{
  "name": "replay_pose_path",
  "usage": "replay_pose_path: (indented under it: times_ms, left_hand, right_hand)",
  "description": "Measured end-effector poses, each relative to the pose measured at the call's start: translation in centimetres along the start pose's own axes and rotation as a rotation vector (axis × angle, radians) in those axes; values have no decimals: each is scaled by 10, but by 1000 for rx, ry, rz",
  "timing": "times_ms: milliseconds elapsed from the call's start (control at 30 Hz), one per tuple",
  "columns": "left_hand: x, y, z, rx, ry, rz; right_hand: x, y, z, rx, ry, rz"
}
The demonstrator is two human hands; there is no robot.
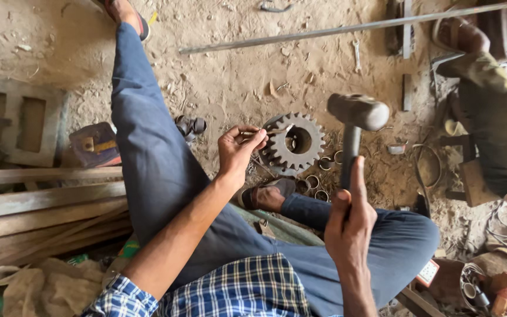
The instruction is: The person sits on the floor and uses a hammer to tap a metal pin into a gear-like component. They then pick up a cylindrical metal ring and fit it onto the pin, tapping it into place with the hammer.
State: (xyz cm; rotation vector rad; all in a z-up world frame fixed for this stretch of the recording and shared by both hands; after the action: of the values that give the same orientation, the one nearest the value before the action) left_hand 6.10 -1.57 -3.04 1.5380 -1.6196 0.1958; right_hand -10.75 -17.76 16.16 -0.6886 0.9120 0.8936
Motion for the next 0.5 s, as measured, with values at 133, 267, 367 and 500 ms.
replay_pose_path:
  times_ms: [133,267,367,500]
  left_hand:
    - [-3,0,0,18,18,12]
    - [-5,0,5,13,1,0]
    - [-7,-1,8,-15,23,-1]
    - [-11,-2,12,-31,28,-41]
  right_hand:
    - [3,12,6,-24,-19,-32]
    - [48,8,20,-128,-25,69]
    - [59,2,8,-20,-88,220]
    - [48,7,10,27,-27,166]
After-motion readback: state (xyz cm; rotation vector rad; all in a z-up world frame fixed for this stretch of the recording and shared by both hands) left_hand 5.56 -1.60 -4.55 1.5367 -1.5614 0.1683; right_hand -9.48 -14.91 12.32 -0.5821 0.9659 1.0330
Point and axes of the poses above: each hand's wrist, its own y-axis away from the middle knuckle, its own x-axis out of the palm, z = x × y, the point moved 7 cm from there along -y, towards the middle knuckle, and after that the axes turned 14 degrees about y, right-handed, at the moved point
